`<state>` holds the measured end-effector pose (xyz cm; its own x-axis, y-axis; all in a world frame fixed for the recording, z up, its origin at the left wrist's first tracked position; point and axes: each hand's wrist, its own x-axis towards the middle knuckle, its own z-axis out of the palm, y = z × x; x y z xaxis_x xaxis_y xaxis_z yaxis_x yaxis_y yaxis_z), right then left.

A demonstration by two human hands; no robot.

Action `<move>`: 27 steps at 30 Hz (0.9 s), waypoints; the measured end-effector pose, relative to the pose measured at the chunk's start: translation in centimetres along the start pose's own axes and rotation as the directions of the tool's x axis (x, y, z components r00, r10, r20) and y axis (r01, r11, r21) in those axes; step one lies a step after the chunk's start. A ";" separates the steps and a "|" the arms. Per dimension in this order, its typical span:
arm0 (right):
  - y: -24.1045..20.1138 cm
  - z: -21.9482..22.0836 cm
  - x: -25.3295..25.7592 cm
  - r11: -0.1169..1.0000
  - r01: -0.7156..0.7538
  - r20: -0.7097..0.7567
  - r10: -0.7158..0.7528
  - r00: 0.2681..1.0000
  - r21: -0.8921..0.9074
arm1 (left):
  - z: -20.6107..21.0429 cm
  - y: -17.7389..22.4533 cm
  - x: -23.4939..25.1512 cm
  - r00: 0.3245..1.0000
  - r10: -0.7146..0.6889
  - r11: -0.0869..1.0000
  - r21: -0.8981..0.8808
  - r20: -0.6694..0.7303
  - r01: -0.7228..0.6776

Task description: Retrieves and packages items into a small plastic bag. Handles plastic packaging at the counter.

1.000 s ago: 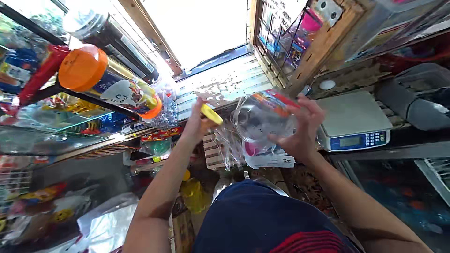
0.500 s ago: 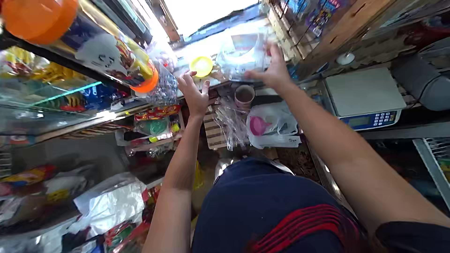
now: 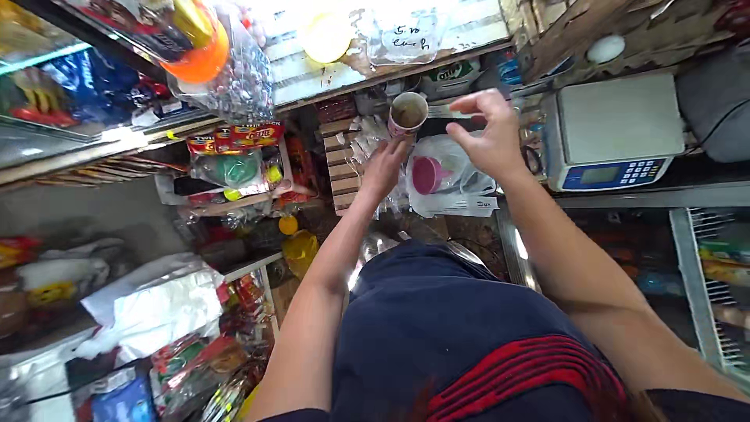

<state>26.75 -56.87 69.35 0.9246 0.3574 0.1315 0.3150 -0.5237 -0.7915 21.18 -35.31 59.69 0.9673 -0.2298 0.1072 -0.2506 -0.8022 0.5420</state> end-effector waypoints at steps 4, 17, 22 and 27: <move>-0.3 -0.9 -4.0 0.999 -0.015 -0.050 0.017 0.999 0.036 | 2.6 -0.5 2.1 1.000 -0.002 0.988 0.156 0.029 -0.002; 0.2 -1.5 -9.7 0.999 0.052 0.104 -0.051 0.993 -0.008 | 2.5 0.3 4.1 0.954 -0.198 0.969 0.194 0.227 0.154; 0.5 0.7 -7.1 0.997 -0.013 0.173 -0.001 0.985 0.081 | -3.3 -0.9 2.3 0.988 -0.150 0.979 -0.135 0.028 0.153; -0.6 3.9 -2.1 0.989 -0.031 0.250 -0.007 0.968 0.144 | -9.2 0.1 2.1 0.982 -0.018 0.975 -0.223 -0.186 -0.024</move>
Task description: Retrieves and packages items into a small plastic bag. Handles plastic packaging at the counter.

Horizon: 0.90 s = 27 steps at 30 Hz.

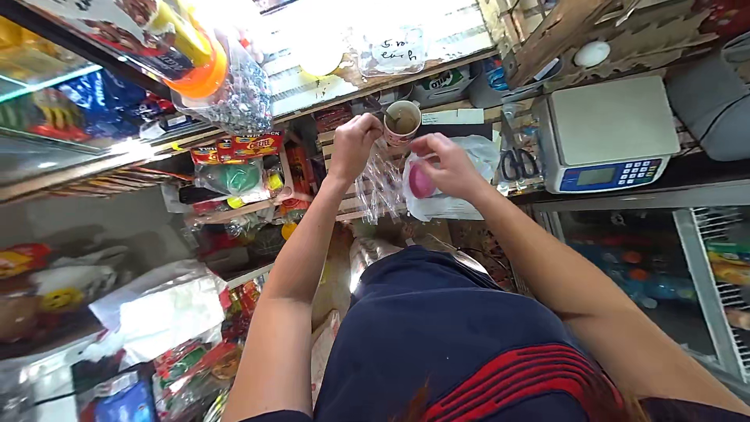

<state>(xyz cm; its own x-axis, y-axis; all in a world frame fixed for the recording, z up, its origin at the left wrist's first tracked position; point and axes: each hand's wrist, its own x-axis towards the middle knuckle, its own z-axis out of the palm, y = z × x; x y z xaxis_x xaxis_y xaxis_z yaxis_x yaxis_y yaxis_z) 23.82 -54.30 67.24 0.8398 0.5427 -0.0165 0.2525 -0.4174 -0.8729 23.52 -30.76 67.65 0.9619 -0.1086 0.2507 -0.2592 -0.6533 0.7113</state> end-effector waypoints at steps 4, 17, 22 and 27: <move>-0.9 2.1 4.3 0.984 0.164 -0.029 -0.163 0.986 0.064 | -2.4 2.5 0.8 0.996 0.087 0.987 -0.136 0.019 -0.084; -3.3 2.1 3.5 0.853 0.087 0.062 -0.138 0.988 0.515 | -3.5 5.9 1.0 0.998 -0.001 0.847 -0.530 -0.060 -0.030; -3.7 1.1 2.1 0.754 0.001 -0.018 0.014 1.000 0.657 | -2.6 0.8 -3.5 0.960 -0.275 0.961 -0.019 0.047 0.276; -3.6 0.9 0.6 0.729 -0.037 -0.026 0.075 0.997 0.684 | 2.1 -0.7 -6.6 0.653 -0.745 0.665 0.075 0.139 0.743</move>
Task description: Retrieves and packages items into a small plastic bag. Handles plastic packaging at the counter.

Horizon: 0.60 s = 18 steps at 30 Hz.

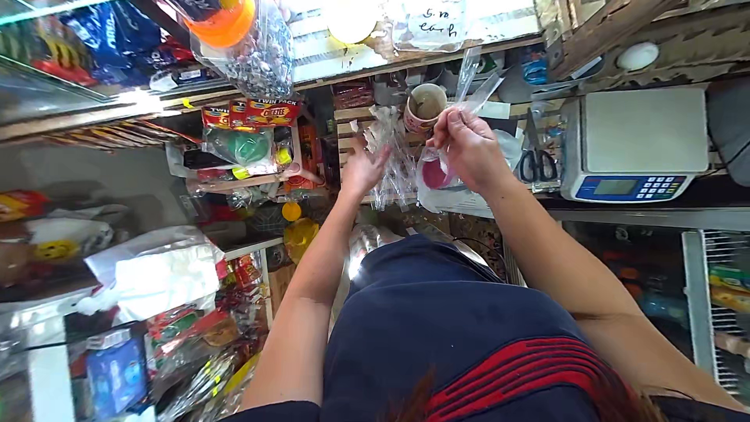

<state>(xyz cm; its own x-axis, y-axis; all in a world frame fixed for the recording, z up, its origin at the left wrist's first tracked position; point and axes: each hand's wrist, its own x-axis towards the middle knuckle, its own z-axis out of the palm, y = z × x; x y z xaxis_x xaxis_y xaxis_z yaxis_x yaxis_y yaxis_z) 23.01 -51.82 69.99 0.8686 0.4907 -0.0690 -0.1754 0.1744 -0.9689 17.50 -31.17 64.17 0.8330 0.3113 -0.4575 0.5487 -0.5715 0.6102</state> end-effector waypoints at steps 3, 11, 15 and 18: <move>0.3 -0.2 -0.5 0.999 -0.028 -0.040 0.026 0.999 -0.031 | 2.8 0.5 0.3 0.995 -0.102 0.993 -0.063 0.001 0.102; -0.2 -1.1 0.4 0.991 -0.009 -0.068 0.000 0.998 -0.136 | -1.2 4.3 2.0 0.972 0.233 0.944 0.247 -0.032 -0.218; 0.1 -0.9 2.2 0.981 0.041 -0.036 -0.049 0.998 -0.187 | -5.2 7.4 1.5 0.882 0.470 0.830 0.319 0.043 -0.458; 0.1 -0.2 3.6 0.973 0.095 0.028 -0.091 0.995 -0.209 | -8.6 9.9 -0.6 0.790 0.592 0.735 0.295 0.158 -0.610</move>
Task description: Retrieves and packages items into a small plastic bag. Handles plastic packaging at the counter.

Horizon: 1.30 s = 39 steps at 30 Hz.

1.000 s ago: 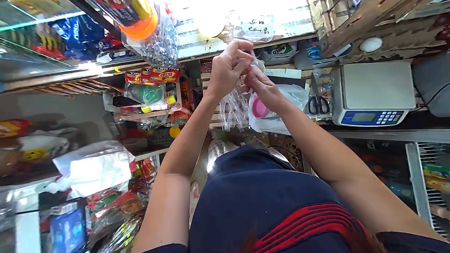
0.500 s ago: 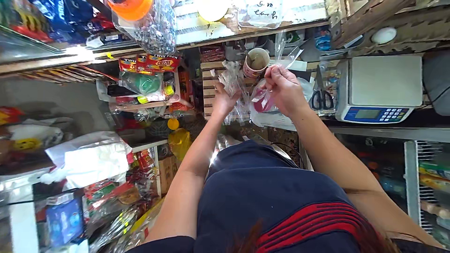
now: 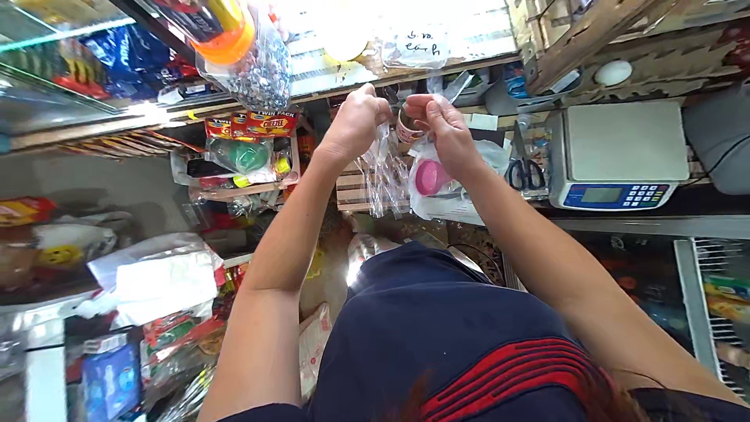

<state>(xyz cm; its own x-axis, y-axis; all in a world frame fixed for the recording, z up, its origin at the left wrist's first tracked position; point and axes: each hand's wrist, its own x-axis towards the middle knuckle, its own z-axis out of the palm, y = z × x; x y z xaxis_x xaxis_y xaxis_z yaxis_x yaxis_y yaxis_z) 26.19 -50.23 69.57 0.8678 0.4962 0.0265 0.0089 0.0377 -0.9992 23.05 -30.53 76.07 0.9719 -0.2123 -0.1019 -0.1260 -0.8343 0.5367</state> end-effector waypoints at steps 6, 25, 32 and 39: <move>-1.0 3.0 -0.1 0.915 -0.105 0.136 0.056 0.989 0.389 | -2.6 3.6 -1.0 0.962 0.233 0.972 0.036 -0.144 -0.230; -2.4 -1.0 -8.7 0.966 -0.161 0.006 0.163 0.987 0.202 | 18.2 -6.6 -6.9 0.675 -0.737 0.662 -0.198 -0.002 0.723; -2.0 -0.4 -8.9 0.959 -0.164 -0.021 0.173 0.985 0.231 | 18.2 -6.8 -8.4 0.698 -0.716 0.687 -0.159 0.022 0.709; -1.8 0.0 -8.7 0.953 -0.196 -0.010 0.204 0.979 0.231 | 18.2 -5.6 -7.6 0.626 -0.780 0.598 -0.288 0.004 0.748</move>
<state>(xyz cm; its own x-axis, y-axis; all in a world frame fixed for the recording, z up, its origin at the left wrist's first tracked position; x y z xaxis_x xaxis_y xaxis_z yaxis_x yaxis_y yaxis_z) 18.64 -54.60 71.10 0.8560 0.4852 -0.1783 -0.2769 0.1392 -0.9507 12.79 -33.50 58.61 0.7057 0.5159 -0.4857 0.7085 -0.5112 0.4865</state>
